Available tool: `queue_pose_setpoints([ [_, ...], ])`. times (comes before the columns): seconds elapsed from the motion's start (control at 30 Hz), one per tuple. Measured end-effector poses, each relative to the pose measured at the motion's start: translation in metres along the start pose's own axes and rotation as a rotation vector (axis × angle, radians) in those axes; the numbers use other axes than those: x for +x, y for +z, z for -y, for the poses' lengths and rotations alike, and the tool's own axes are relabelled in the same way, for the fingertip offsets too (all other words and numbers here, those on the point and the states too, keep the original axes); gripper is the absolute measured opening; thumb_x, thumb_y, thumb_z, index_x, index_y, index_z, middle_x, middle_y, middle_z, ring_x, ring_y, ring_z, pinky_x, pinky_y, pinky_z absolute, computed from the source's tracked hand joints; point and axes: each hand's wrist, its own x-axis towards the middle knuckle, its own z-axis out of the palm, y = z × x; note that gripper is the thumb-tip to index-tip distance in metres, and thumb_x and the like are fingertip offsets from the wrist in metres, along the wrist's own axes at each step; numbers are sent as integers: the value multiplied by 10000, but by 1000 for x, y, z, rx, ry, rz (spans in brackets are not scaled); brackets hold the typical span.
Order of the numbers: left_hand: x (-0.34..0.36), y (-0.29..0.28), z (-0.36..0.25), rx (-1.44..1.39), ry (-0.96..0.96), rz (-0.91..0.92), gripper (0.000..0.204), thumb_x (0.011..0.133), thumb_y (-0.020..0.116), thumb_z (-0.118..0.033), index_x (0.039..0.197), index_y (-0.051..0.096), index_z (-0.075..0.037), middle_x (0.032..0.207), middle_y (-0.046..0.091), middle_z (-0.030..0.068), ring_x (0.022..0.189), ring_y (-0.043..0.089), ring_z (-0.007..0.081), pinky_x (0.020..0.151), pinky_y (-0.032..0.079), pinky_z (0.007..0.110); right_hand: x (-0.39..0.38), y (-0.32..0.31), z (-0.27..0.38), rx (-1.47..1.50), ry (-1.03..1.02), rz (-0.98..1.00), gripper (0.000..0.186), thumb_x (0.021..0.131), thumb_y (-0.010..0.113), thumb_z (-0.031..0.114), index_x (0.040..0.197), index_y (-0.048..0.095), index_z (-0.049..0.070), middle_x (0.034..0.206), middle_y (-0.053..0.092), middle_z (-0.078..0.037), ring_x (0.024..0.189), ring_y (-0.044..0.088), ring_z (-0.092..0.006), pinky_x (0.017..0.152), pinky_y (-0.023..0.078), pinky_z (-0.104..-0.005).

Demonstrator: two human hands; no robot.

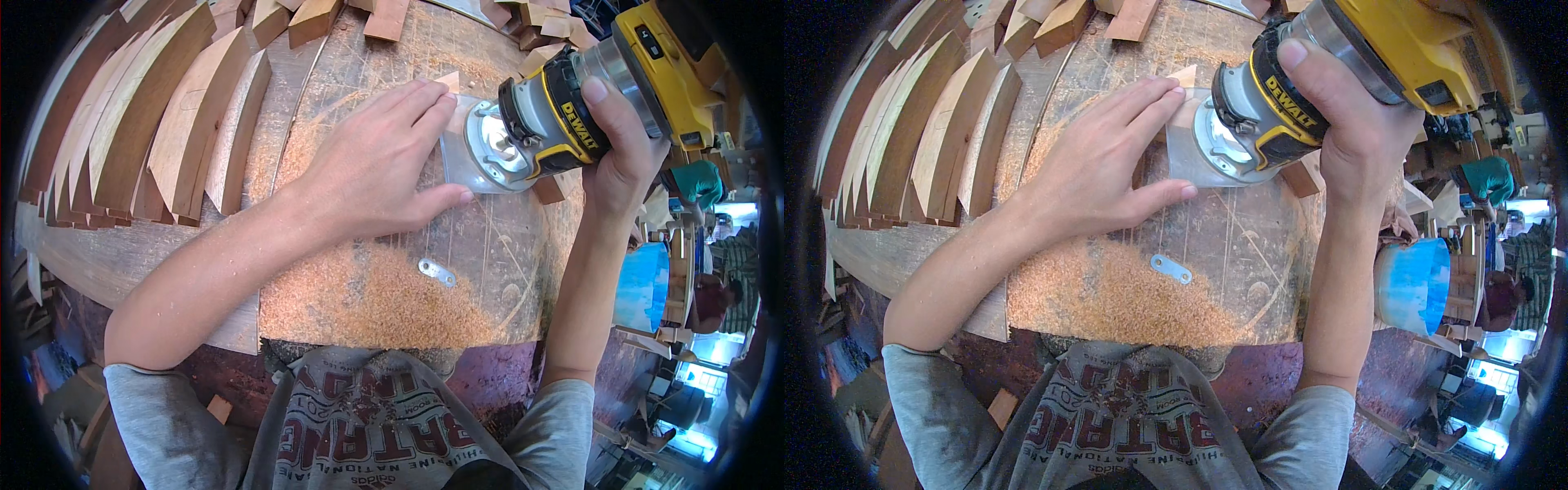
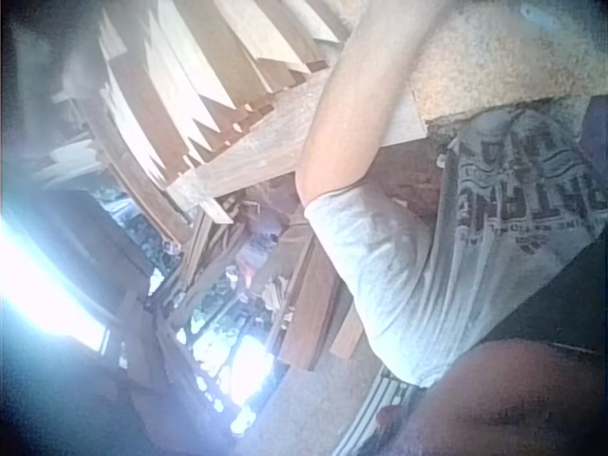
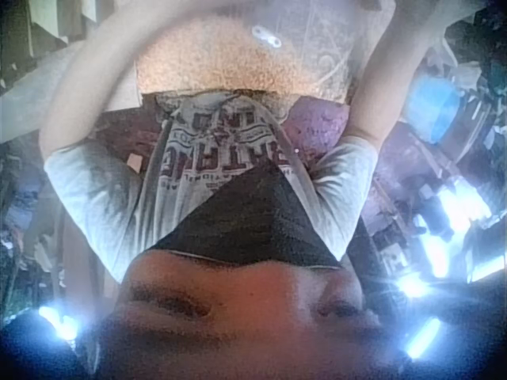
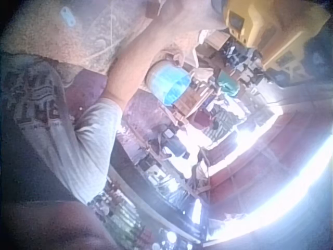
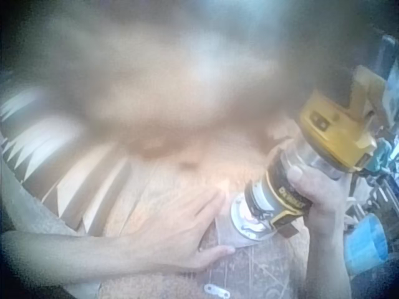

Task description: The person uses a hand router to trim the edges of wooden blocks on a workbench. The person handles several wood pieces, aligning the router with the edge of each block, and clears away wood shavings by hand.

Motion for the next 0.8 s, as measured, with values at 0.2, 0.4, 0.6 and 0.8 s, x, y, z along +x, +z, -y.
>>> queue_pose_setpoints([
  [0.2, -1, 0, 1, 6, 8, -8, 853, 846, 768, -508, 1412, 509, 77, 1450, 533, 254, 1377, 501, 403, 1156, 411, 478, -1, 1, 1, 19, 4, 2, 338, 808, 812, 89, 1097, 689, -36, 960, 735, -99, 844, 742, -167, 836, 599, -291],
  [0.4, 0, -3, 2, -14, 8, -4, 844, 840, 772, -497, 1403, 513, 77, 1437, 540, 251, 1368, 507, 407, 1150, 416, 477, 0, 9, 9, -14, -34, 31, 353, 794, 797, 44, 1117, 675, -27, 1002, 726, -97, 879, 724, -171, 842, 584, -301],
  [0.6, 10, -22, -5, -78, -51, 81, 887, 830, 770, -526, 1422, 494, 75, 1454, 527, 263, 1377, 498, 408, 1162, 399, 470, -5, 17, 28, 10, 73, -35, 438, 739, 828, 35, 1142, 667, -26, 1062, 708, -80, 927, 692, -181, 891, 558, -320],
  [0.8, 57, -42, -46, -533, -78, -180, 976, 827, 765, -500, 1522, 388, 73, 1536, 467, 256, 1445, 437, 356, 1206, 326, 446, -12, 25, 45, 143, 76, -41, 564, 691, 849, -29, 1214, 636, -32, 1155, 709, -88, 1014, 694, -188, 886, 571, -336],
])
